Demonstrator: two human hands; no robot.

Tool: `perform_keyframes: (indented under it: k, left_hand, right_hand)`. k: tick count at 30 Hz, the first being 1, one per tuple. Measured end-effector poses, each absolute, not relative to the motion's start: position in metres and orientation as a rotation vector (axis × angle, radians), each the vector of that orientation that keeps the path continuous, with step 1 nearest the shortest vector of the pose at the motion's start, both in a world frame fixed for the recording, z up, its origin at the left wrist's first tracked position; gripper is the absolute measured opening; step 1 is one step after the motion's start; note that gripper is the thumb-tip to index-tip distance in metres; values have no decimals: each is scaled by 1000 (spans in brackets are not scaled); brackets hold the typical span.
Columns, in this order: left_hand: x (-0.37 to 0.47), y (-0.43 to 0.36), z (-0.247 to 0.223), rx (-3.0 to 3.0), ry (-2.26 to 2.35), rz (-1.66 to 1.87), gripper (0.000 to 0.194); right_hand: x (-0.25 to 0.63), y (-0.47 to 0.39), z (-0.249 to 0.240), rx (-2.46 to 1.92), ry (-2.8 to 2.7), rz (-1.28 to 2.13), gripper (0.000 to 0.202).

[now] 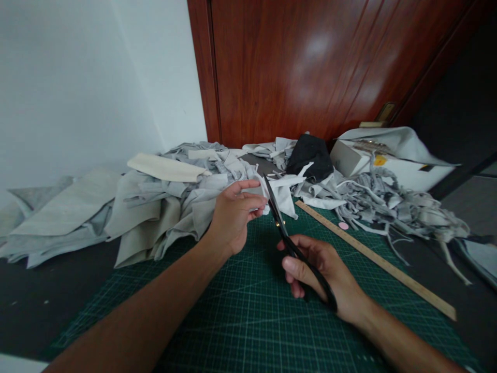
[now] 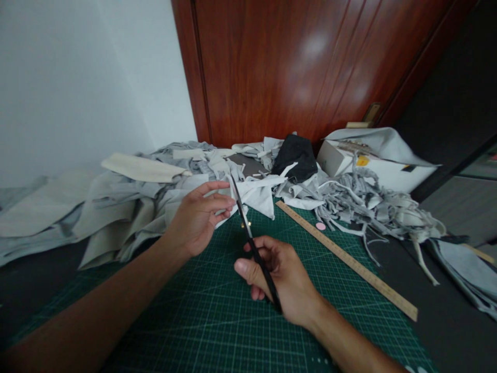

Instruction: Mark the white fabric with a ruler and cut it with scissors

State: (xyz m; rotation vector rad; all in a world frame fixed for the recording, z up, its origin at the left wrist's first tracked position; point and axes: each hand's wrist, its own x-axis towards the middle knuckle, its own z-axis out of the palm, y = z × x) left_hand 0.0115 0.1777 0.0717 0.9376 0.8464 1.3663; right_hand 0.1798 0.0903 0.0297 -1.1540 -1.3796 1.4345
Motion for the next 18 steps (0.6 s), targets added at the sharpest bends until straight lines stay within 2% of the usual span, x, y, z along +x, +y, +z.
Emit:
perform_keyframes:
  k: [11,18]
  left_hand:
    - [13,178,70,929,898,1370,35]
    - [13,177,71,959,895,1376,56]
  right_hand:
    - [182,89,28,-1175,-1369,1436,64]
    - [180,88,29,-1181,-1362,1418,60]
